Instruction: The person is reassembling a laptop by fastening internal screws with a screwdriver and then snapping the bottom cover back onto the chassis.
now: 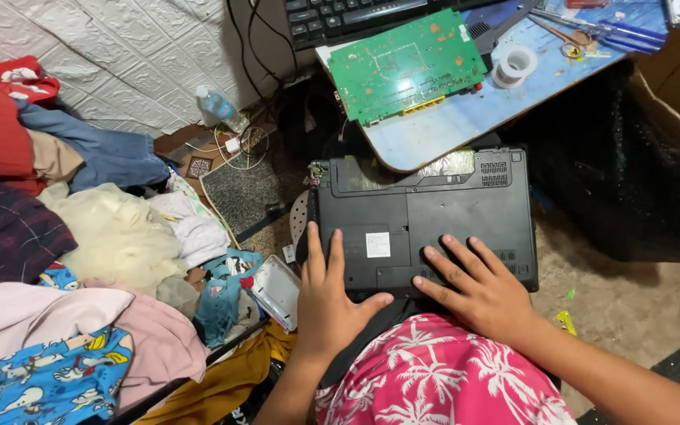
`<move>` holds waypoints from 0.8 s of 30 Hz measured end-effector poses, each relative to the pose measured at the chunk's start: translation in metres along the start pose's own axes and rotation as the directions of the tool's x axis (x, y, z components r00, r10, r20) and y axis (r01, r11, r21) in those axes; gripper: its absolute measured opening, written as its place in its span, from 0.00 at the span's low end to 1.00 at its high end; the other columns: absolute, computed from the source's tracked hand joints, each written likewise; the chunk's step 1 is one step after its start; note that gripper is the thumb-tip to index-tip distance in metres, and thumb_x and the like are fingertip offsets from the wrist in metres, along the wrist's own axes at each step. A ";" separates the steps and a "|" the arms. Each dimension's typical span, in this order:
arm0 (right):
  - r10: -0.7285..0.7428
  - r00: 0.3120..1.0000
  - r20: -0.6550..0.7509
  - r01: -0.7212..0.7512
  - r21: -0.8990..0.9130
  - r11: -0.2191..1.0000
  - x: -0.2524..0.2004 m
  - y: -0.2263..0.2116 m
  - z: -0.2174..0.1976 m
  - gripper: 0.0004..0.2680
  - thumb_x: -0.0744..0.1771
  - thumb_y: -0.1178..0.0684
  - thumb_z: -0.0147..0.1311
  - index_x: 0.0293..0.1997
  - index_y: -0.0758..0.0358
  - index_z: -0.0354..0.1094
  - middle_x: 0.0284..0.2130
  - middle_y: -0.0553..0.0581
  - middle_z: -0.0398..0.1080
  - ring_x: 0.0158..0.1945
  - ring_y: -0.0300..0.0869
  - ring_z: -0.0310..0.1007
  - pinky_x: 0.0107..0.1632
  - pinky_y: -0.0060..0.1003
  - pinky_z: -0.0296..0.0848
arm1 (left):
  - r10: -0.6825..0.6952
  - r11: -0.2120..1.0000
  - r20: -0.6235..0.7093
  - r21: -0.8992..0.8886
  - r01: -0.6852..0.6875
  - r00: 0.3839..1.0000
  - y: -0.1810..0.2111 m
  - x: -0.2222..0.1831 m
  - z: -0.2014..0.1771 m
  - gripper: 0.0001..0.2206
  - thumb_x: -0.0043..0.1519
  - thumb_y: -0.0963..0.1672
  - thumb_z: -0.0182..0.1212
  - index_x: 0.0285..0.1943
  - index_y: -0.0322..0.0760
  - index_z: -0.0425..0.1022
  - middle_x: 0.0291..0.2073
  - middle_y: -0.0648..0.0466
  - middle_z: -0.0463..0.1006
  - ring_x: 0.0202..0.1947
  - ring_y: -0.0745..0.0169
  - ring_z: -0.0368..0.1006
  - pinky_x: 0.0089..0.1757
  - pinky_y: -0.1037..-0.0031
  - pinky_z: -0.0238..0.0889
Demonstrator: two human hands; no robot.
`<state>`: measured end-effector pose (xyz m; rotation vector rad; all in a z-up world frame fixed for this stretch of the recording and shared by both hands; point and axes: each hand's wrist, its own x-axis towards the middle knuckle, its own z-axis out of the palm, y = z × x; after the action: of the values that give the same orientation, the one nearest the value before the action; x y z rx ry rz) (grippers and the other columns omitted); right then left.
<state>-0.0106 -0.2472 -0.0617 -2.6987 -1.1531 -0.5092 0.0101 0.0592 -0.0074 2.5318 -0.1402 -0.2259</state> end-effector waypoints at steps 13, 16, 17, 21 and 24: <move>-0.093 0.996 0.019 0.092 0.036 0.995 -0.004 0.001 0.009 0.18 0.78 0.48 0.42 0.81 0.55 0.60 0.80 0.54 0.60 0.84 0.69 0.52 0.80 0.76 0.51 | 0.080 0.980 0.022 0.180 -0.083 0.997 0.000 0.007 -0.002 0.60 0.55 0.64 0.81 0.89 0.37 0.50 0.89 0.34 0.35 0.71 0.20 0.64 0.49 0.44 0.78; -0.104 0.994 0.012 0.104 0.027 0.994 -0.001 0.000 0.009 0.17 0.78 0.50 0.40 0.79 0.56 0.63 0.79 0.54 0.63 0.83 0.68 0.55 0.79 0.76 0.53 | 0.028 0.990 0.049 0.139 -0.034 0.998 0.003 0.008 -0.005 0.58 0.57 0.64 0.78 0.90 0.40 0.49 0.90 0.37 0.33 0.72 0.16 0.62 0.51 0.41 0.76; -0.108 0.994 0.006 0.108 0.025 0.994 0.000 0.000 0.009 0.17 0.78 0.50 0.40 0.79 0.56 0.64 0.78 0.54 0.63 0.82 0.68 0.56 0.79 0.76 0.54 | 0.018 0.990 0.048 0.142 -0.025 0.999 0.005 0.008 -0.005 0.58 0.56 0.64 0.79 0.90 0.40 0.49 0.90 0.37 0.34 0.72 0.17 0.63 0.50 0.42 0.76; -0.096 0.995 0.011 0.095 0.047 0.994 0.003 0.001 0.006 0.17 0.78 0.49 0.42 0.78 0.56 0.65 0.78 0.55 0.64 0.83 0.66 0.57 0.80 0.74 0.53 | -0.035 0.993 0.068 0.115 0.027 0.997 0.011 0.009 -0.009 0.58 0.56 0.62 0.81 0.91 0.43 0.48 0.90 0.40 0.33 0.72 0.15 0.62 0.52 0.39 0.75; -0.086 0.996 0.030 0.085 0.046 0.995 0.003 0.004 0.001 0.17 0.77 0.48 0.43 0.79 0.54 0.63 0.78 0.58 0.64 0.82 0.64 0.58 0.80 0.68 0.55 | 0.024 0.980 0.006 0.200 -0.025 1.000 0.012 0.006 -0.007 0.59 0.54 0.63 0.84 0.89 0.40 0.53 0.88 0.31 0.39 0.76 0.22 0.60 0.61 0.40 0.64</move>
<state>-0.0059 -0.2480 -0.0615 -2.6378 -1.2771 -0.4486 0.0163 0.0524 0.0040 2.7275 -0.2049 -0.2156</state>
